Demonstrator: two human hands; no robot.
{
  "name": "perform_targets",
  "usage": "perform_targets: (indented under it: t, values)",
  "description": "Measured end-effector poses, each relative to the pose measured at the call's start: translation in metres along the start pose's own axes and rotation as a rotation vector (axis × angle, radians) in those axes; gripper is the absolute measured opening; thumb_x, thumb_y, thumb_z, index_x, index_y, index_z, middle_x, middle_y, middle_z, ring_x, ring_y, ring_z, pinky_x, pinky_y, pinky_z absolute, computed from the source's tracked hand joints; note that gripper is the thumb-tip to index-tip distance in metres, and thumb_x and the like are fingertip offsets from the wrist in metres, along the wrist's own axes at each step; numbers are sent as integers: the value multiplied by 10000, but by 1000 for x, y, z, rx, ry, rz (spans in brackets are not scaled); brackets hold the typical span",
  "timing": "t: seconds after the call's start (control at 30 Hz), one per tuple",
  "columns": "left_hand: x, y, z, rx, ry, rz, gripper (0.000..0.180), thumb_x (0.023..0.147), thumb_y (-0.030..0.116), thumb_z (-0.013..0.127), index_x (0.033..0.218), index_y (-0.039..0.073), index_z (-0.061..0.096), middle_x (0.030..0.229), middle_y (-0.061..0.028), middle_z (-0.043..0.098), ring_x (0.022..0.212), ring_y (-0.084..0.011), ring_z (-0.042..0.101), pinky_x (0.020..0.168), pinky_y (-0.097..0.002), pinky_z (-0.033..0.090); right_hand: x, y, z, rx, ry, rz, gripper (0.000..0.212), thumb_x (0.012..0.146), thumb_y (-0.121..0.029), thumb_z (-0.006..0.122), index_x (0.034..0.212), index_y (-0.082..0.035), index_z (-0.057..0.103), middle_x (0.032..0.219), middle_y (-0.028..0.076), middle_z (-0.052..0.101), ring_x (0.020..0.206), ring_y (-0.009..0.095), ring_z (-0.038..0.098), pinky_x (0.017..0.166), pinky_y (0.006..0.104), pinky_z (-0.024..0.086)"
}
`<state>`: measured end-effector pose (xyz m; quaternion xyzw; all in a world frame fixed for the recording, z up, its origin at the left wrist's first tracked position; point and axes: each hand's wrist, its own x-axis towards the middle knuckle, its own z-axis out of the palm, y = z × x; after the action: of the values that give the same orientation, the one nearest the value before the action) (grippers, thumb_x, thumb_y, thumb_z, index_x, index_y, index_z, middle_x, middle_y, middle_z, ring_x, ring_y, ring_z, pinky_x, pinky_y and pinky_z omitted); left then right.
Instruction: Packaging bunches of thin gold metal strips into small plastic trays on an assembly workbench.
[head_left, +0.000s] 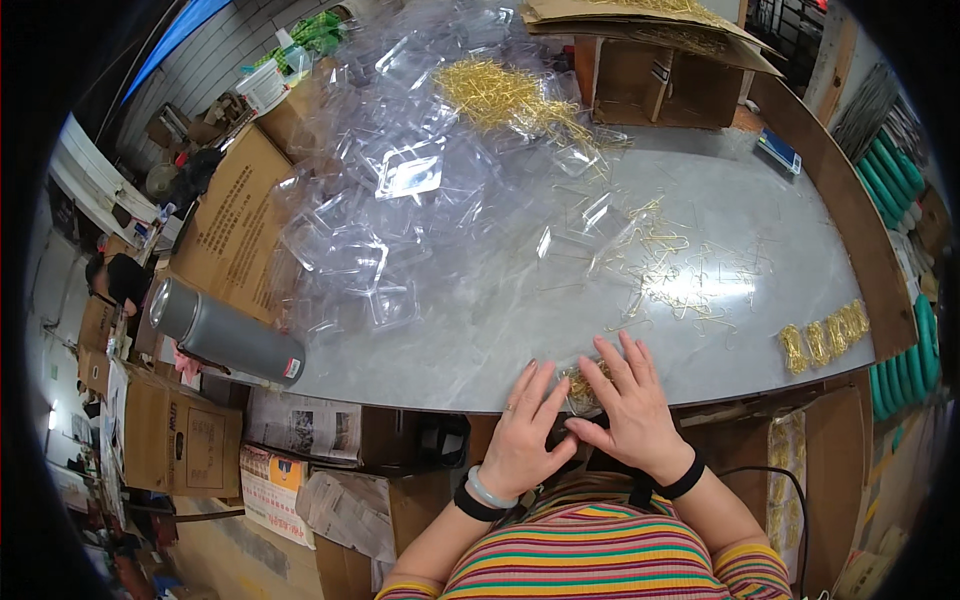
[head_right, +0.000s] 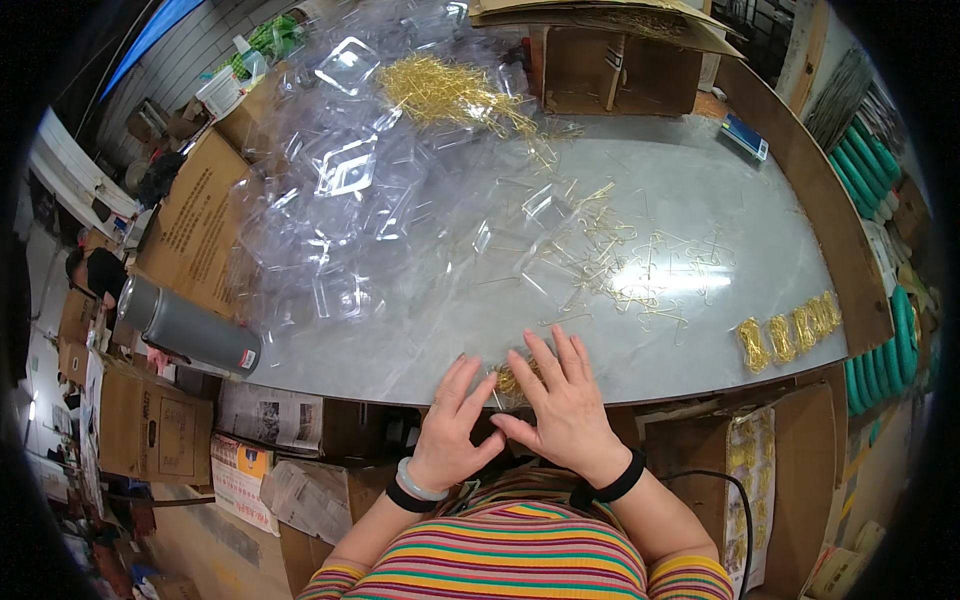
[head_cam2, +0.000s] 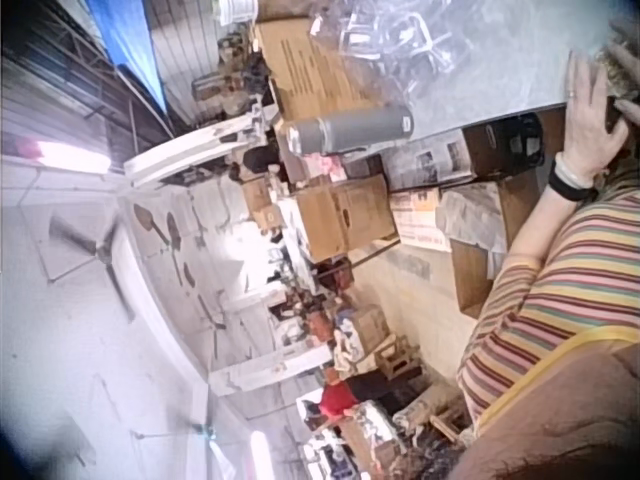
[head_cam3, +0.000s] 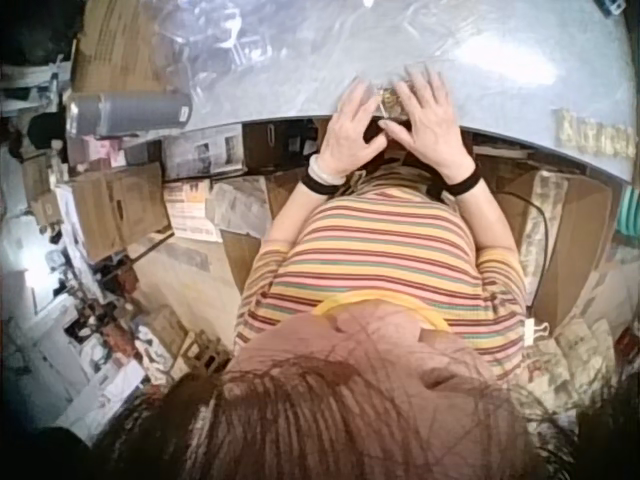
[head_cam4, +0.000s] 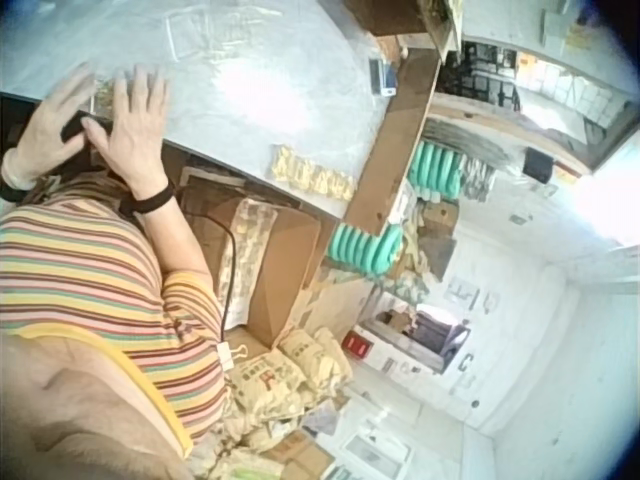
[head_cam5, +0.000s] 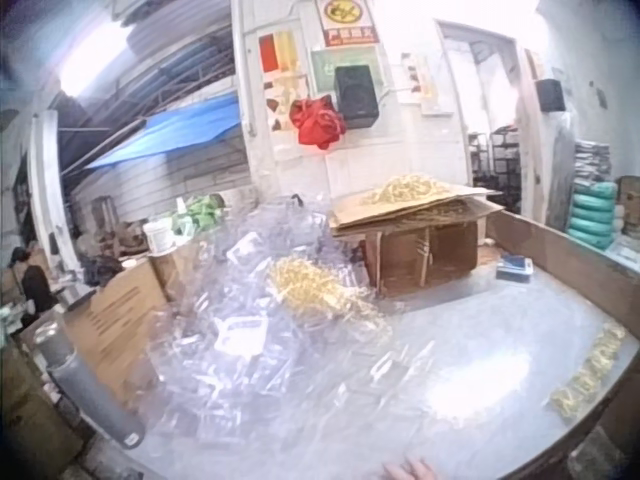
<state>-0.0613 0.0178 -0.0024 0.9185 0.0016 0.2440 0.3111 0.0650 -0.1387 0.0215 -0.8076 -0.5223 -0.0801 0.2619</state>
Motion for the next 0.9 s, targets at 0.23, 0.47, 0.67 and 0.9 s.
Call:
perform_targets:
  t: [0.23, 0.47, 0.67, 0.9]
  values:
    - [7, 6, -8, -41, -98, 39, 779, 762, 131, 767, 1446, -20, 425, 1502, -203, 451, 1411, -429, 410, 1163, -485, 344, -8, -1, 5, 12, 124, 74, 575, 722, -327, 829, 1242, -140, 673, 1414, 160, 535, 1347, 462, 427, 1085, 531, 417]
    - [9, 8, -9, -248, 22, -39, 826, 840, 220, 769, 1501, -30, 342, 1494, -255, 438, 1410, -442, 402, 1173, -538, 294, -3, -5, -2, -48, 204, 52, 567, 688, -245, 819, 1230, -151, 683, 1401, 125, 553, 1327, 442, 449, 1049, 515, 450]
    - [8, 3, 4, 53, -11, 42, 734, 857, 310, 778, 1436, -14, 463, 1500, -240, 433, 1399, -446, 400, 1151, -546, 324, -3, 2, 9, -89, 132, 68, 546, 761, -264, 802, 1274, -134, 665, 1435, 131, 531, 1379, 429, 410, 1122, 548, 373]
    - [16, 7, 0, 186, -56, 83, 691, 852, 340, 780, 1406, 23, 515, 1504, -211, 437, 1404, -433, 393, 1137, -549, 338, -5, 4, 9, 39, 131, 103, 579, 749, -231, 827, 1285, -104, 649, 1439, 141, 527, 1391, 407, 411, 1130, 518, 377]
